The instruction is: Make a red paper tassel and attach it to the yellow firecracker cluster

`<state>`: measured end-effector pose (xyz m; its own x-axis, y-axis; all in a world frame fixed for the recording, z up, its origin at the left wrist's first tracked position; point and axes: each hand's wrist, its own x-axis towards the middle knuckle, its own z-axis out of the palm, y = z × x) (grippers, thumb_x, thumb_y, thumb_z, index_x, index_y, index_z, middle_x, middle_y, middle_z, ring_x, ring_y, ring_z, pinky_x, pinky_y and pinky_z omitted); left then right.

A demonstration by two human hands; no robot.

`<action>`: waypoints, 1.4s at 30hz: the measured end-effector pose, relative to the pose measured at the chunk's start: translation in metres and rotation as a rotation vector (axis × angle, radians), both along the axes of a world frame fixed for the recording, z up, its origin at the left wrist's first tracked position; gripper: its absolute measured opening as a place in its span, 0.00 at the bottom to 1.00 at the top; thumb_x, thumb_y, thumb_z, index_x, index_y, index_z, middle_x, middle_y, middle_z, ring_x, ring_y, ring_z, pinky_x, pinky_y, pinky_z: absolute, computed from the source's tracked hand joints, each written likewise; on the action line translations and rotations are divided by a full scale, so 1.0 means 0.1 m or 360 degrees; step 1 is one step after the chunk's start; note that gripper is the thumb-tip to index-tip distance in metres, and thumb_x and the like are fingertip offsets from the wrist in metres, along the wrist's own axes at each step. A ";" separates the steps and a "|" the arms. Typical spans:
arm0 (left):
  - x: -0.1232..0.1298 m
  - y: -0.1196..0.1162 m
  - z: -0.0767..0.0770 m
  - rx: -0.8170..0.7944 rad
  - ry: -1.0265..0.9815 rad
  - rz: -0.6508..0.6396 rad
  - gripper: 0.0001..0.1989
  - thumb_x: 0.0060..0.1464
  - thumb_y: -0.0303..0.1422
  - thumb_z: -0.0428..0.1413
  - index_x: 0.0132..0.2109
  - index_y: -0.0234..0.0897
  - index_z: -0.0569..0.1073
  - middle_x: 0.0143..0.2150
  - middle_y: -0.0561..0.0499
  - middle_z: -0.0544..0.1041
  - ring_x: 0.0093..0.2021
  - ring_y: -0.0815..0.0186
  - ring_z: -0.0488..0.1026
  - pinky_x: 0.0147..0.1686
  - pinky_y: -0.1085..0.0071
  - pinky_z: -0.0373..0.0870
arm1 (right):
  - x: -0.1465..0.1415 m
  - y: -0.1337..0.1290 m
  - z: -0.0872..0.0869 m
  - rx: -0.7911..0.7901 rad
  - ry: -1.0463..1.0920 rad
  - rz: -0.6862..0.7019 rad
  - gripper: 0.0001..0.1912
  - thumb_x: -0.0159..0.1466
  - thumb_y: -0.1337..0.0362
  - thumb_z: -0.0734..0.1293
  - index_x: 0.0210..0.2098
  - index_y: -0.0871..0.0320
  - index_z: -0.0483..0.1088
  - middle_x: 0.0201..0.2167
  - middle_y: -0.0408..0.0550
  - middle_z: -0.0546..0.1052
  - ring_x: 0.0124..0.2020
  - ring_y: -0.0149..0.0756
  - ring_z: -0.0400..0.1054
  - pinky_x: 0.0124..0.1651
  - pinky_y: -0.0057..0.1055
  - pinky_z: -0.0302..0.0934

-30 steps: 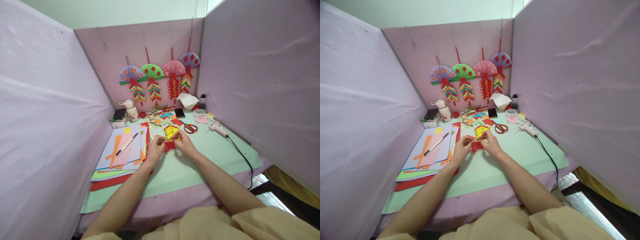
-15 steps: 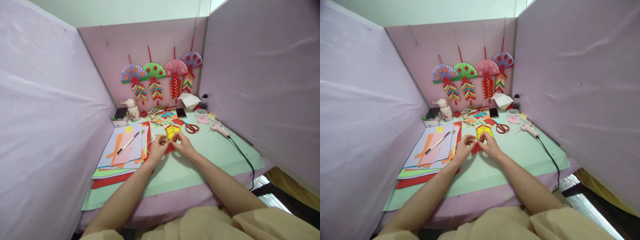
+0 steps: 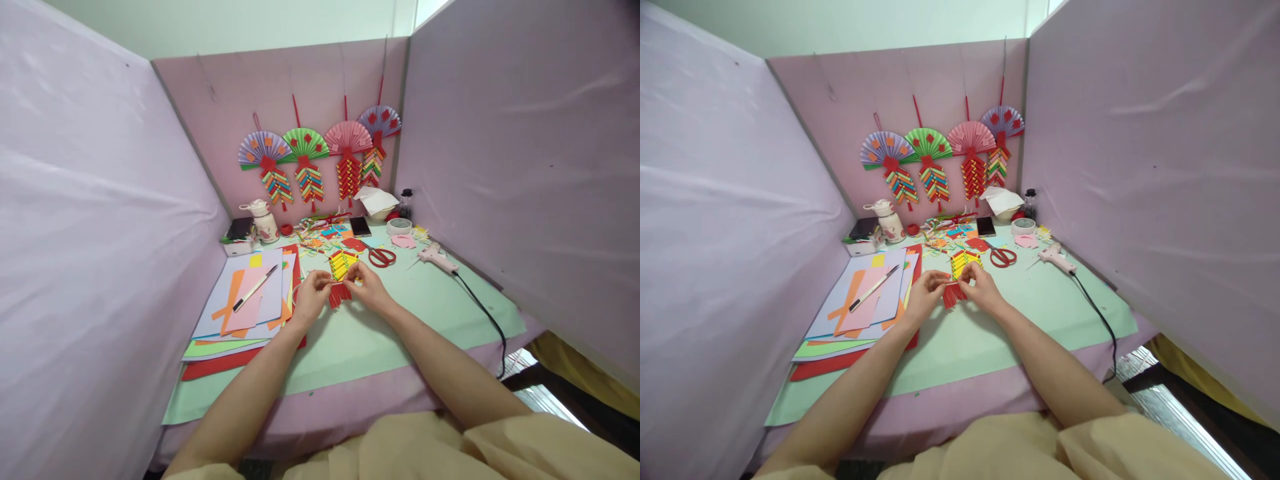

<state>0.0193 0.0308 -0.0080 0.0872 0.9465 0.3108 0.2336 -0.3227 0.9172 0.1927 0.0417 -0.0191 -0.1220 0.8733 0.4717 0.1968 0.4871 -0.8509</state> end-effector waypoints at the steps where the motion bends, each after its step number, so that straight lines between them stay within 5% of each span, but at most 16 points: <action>1: 0.00 0.00 0.00 -0.0009 -0.0009 -0.0013 0.11 0.48 0.23 0.53 0.41 0.37 0.69 0.39 0.47 0.79 0.43 0.63 0.77 0.43 0.66 0.71 | 0.01 0.01 0.00 -0.0001 0.0005 -0.0002 0.07 0.56 0.62 0.63 0.33 0.54 0.61 0.28 0.40 0.71 0.32 0.34 0.67 0.39 0.32 0.60; 13: -0.02 0.00 0.02 0.0018 -0.0110 0.0101 0.14 0.50 0.25 0.51 0.46 0.37 0.70 0.49 0.44 0.76 0.47 0.63 0.75 0.49 0.64 0.68 | 0.05 0.10 -0.05 -0.0101 0.0151 -0.0041 0.09 0.54 0.63 0.65 0.33 0.55 0.61 0.27 0.40 0.71 0.29 0.32 0.65 0.36 0.30 0.57; 18: 0.01 -0.04 0.10 -0.0239 -0.0169 0.0067 0.12 0.50 0.35 0.57 0.41 0.35 0.74 0.43 0.45 0.78 0.45 0.61 0.74 0.45 0.67 0.67 | 0.04 0.08 -0.01 -0.0255 0.0318 -0.0031 0.12 0.52 0.62 0.68 0.33 0.56 0.61 0.26 0.40 0.71 0.28 0.32 0.65 0.34 0.29 0.57; 25: 0.00 -0.06 0.08 -0.0324 0.0048 0.0027 0.14 0.49 0.42 0.57 0.32 0.34 0.76 0.27 0.53 0.74 0.27 0.69 0.67 0.26 0.75 0.60 | 0.00 0.10 -0.08 -0.0298 0.0341 0.0043 0.12 0.52 0.62 0.68 0.33 0.56 0.62 0.25 0.39 0.71 0.27 0.31 0.66 0.32 0.29 0.57; 34: -0.03 0.01 -0.01 -0.0418 -0.0064 0.0174 0.18 0.47 0.44 0.56 0.34 0.32 0.78 0.25 0.51 0.74 0.24 0.69 0.65 0.23 0.74 0.58 | -0.01 0.11 -0.08 -0.0418 0.0436 0.0132 0.10 0.52 0.66 0.65 0.34 0.55 0.61 0.29 0.42 0.77 0.34 0.34 0.71 0.41 0.34 0.63; 38: -0.03 0.01 -0.03 -0.0490 -0.0122 0.0103 0.16 0.47 0.43 0.56 0.35 0.33 0.77 0.25 0.52 0.72 0.23 0.70 0.64 0.24 0.74 0.58 | 0.00 0.08 -0.03 -0.0310 0.0413 0.0106 0.07 0.54 0.65 0.64 0.33 0.55 0.63 0.30 0.42 0.76 0.34 0.33 0.70 0.40 0.33 0.63; 42: -0.02 -0.01 -0.03 -0.0463 0.0001 -0.0079 0.13 0.49 0.39 0.53 0.33 0.34 0.76 0.25 0.54 0.72 0.24 0.70 0.64 0.24 0.75 0.57 | 0.01 0.03 0.01 -0.0087 0.0048 0.0043 0.04 0.55 0.64 0.65 0.31 0.57 0.68 0.29 0.42 0.73 0.30 0.31 0.65 0.34 0.29 0.58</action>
